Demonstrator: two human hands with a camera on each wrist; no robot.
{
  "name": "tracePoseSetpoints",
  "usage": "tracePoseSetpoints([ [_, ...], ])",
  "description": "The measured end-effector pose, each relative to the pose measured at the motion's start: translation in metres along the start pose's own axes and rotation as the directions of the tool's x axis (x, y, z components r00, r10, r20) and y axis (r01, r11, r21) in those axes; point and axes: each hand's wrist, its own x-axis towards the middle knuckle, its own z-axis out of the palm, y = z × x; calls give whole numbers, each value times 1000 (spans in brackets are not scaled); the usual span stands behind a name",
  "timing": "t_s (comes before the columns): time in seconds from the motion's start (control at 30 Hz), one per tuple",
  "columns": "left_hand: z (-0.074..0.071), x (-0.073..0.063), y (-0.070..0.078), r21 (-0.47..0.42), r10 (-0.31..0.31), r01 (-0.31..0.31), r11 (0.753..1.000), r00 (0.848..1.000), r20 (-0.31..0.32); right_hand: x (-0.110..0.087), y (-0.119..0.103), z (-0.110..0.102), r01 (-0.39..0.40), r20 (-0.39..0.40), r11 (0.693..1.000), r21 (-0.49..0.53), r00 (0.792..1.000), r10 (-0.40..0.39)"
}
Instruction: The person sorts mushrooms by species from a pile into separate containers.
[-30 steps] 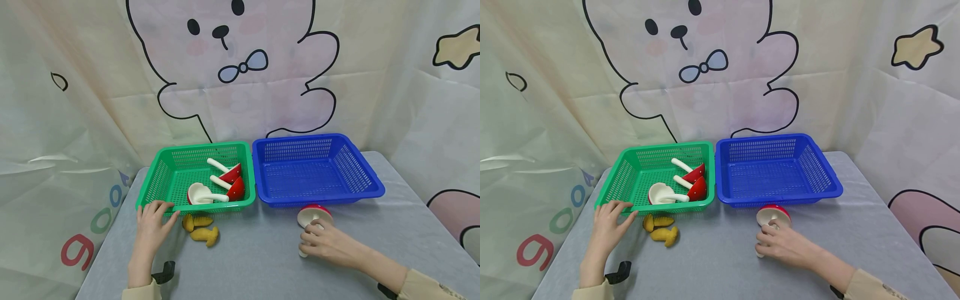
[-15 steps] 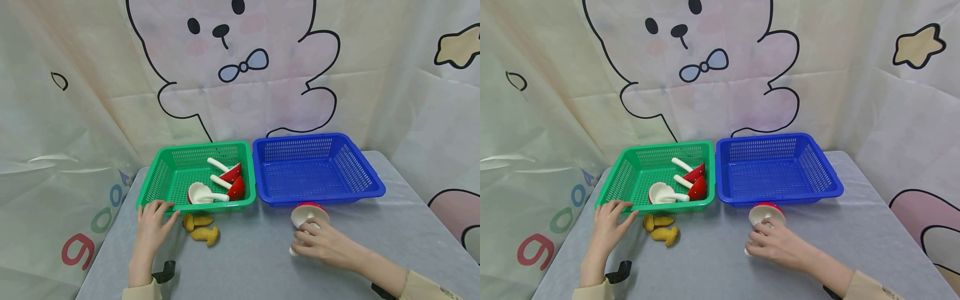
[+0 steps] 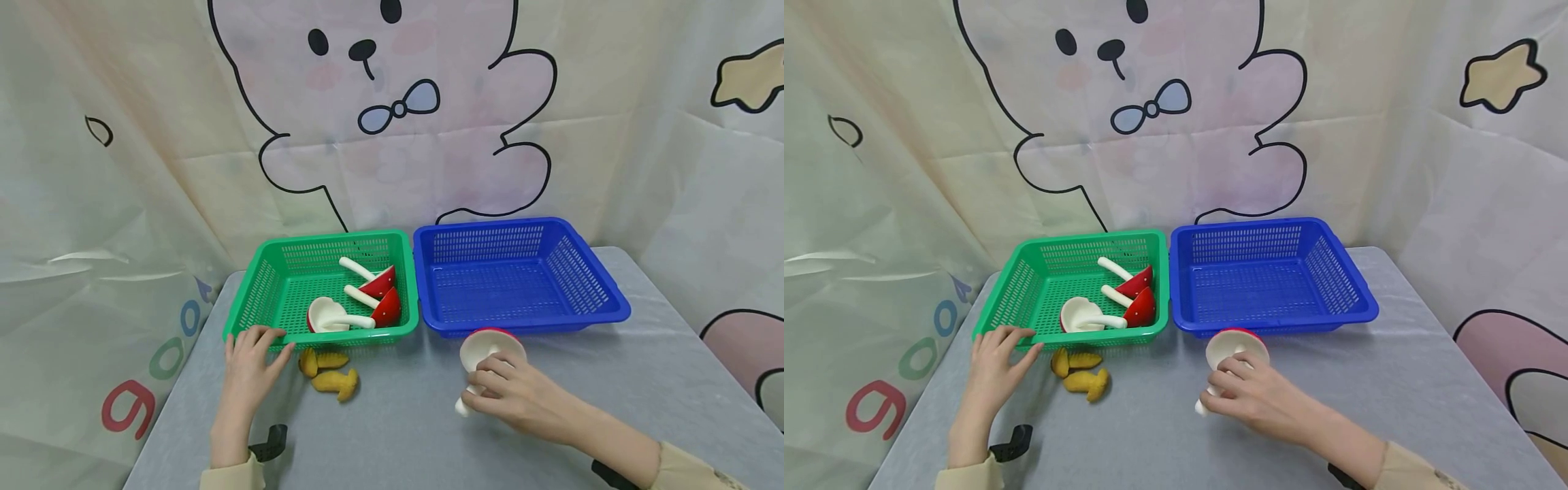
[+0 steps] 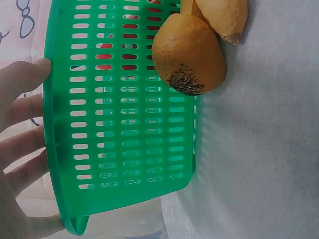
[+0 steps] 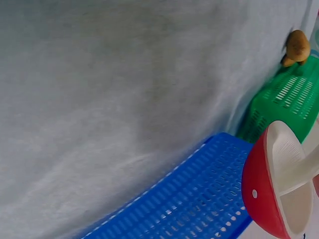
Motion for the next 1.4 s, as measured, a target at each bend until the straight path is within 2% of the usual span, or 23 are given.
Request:
tracePoseSetpoints([
  [0.37,1,0,-1,2,3,-3,1000,1000,-7,24,0,-5,14,-38,1000,-1,999,-14],
  [0.63,1,0,-1,6,4,-4,1000,1000,-3,37,3,-4,66,-32,997,-40,997,-67],
  [0.97,1,0,-1,7,0,0,1000,1000,-6,53,18,8,88,2,995,-42,996,-88],
  [1.23,1,0,-2,7,-2,2,1000,1000,-4,71,35,14,112,126,989,-101,987,-99],
  [1.4,0,1,-1,6,-4,4,1000,1000,3,85,42,19,131,162,982,-138,981,-108],
])
